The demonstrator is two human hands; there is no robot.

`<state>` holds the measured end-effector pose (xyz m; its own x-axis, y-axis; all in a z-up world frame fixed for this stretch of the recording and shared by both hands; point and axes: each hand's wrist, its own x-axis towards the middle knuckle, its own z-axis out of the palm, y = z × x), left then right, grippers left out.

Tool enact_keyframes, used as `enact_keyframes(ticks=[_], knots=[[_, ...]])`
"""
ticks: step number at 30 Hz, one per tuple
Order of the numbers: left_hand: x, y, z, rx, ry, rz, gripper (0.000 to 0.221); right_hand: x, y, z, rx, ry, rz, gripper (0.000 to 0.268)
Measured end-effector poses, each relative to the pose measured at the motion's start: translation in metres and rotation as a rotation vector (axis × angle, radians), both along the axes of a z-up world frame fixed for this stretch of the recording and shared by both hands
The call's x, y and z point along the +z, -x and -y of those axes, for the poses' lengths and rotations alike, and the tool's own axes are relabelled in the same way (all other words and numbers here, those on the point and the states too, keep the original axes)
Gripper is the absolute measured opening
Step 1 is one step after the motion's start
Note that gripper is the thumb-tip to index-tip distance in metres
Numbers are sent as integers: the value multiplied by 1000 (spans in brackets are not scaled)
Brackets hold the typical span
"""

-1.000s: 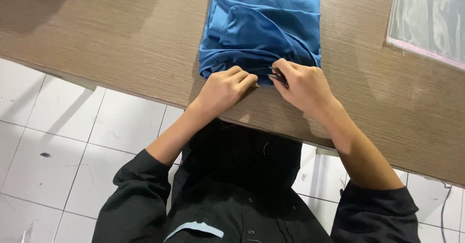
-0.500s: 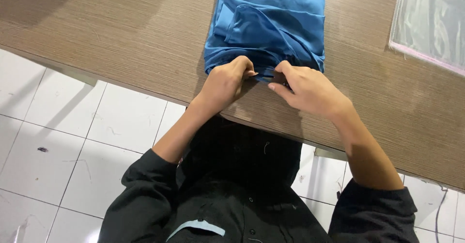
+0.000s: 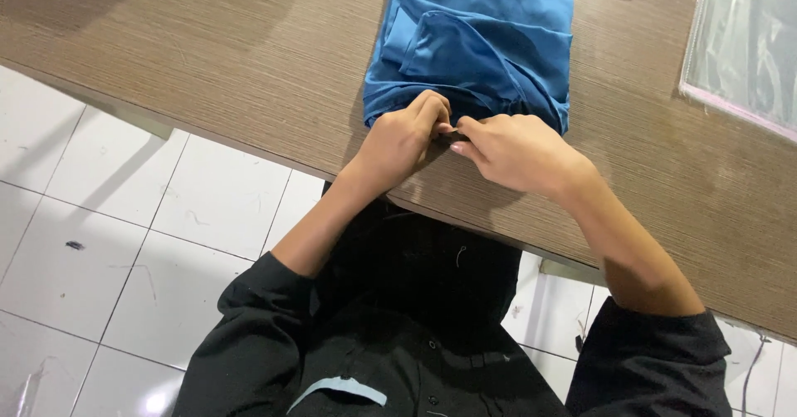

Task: Trimming loose threads from folded blue fabric items using small snips on a work table in a factory setting.

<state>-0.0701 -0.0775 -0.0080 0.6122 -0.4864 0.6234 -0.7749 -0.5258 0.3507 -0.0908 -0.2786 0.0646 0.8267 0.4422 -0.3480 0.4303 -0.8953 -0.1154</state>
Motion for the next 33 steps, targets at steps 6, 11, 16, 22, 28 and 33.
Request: enact_keyframes(ticks=[6,11,16,22,28,33], knots=[[-6,-3,2,7,-20,35,19,-2,-2,1,-20,-46,-8,29],[-9,-5,4,11,-5,46,27,-18,-7,8,11,-75,27,30],[-11,-5,3,15,-30,70,25,-26,-7,13,20,-123,30,30],[-8,-4,1,-20,-34,57,25,-26,-7,11,13,-168,9,29],[-12,-5,1,-16,-25,-7,20,-19,-3,10,-7,-212,-29,33],[-10,-5,-1,-23,-12,-56,19,-25,-7,8,13,-184,-21,35]])
